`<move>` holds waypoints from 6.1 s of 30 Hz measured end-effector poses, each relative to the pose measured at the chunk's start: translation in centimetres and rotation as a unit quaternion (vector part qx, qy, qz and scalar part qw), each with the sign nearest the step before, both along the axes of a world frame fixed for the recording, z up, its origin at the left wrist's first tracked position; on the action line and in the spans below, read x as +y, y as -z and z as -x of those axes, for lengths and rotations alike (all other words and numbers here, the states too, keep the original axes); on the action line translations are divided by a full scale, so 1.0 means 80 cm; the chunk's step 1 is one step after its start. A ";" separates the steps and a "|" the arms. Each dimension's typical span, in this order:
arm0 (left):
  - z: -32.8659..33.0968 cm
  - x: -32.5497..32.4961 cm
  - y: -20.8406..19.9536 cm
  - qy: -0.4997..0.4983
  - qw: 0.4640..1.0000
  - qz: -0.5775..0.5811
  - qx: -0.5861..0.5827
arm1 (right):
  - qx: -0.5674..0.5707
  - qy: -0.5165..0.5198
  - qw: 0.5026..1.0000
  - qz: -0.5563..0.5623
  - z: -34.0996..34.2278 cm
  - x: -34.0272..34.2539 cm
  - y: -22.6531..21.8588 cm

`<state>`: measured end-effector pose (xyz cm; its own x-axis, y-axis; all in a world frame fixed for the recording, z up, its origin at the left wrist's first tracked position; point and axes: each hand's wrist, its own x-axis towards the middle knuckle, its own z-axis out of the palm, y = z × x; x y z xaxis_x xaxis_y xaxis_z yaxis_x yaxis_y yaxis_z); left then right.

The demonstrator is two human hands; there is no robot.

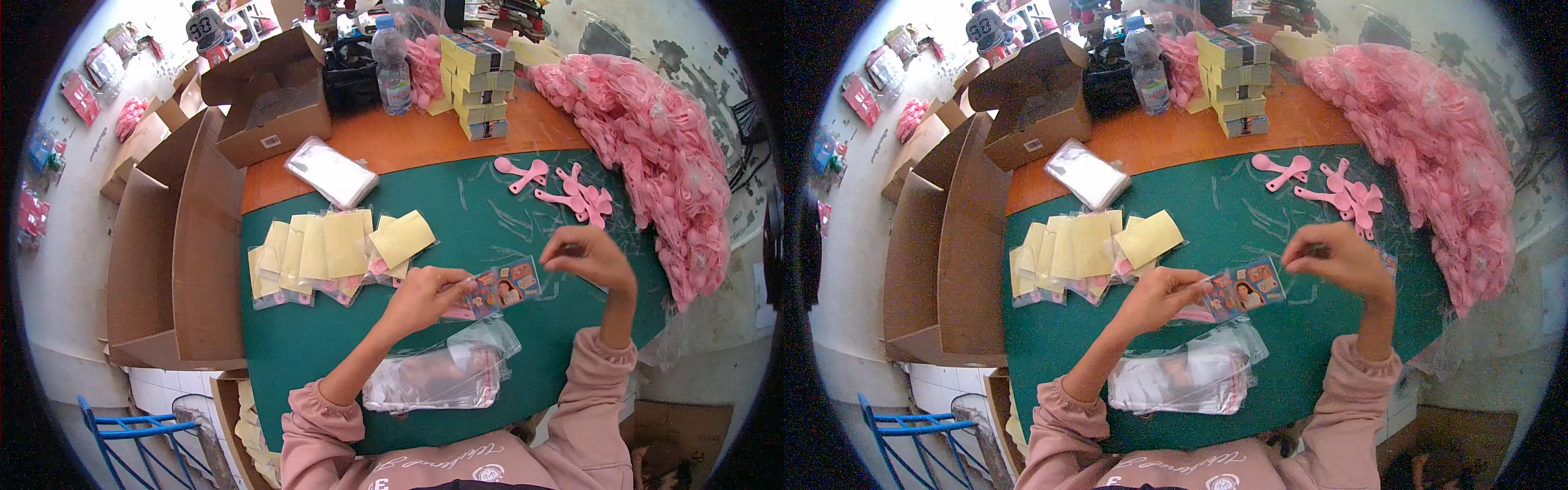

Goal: The person repeatedly places a pink plastic spoon and a small printed card into clear plastic bags, then seals each bag and sets it aside. The person handles the items one at a time and stacks the finished packages on the table.

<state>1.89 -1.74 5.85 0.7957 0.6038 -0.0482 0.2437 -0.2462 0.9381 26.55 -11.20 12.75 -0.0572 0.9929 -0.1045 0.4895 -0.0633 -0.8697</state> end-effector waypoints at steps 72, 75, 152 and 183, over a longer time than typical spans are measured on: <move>0.016 0.003 0.044 -0.051 0.875 0.469 -0.105 | -0.187 -0.018 0.954 -0.232 0.110 0.023 0.074; 0.022 0.000 0.035 -0.049 0.916 0.394 -0.054 | -0.188 -0.107 0.967 -0.138 0.101 0.024 0.070; 0.016 0.014 0.063 -0.101 0.993 0.052 -0.020 | 0.292 0.108 0.950 0.032 0.084 0.025 0.135; 0.014 0.012 0.023 -0.002 0.842 -0.507 0.184 | 0.167 0.068 0.984 0.014 0.099 0.021 0.125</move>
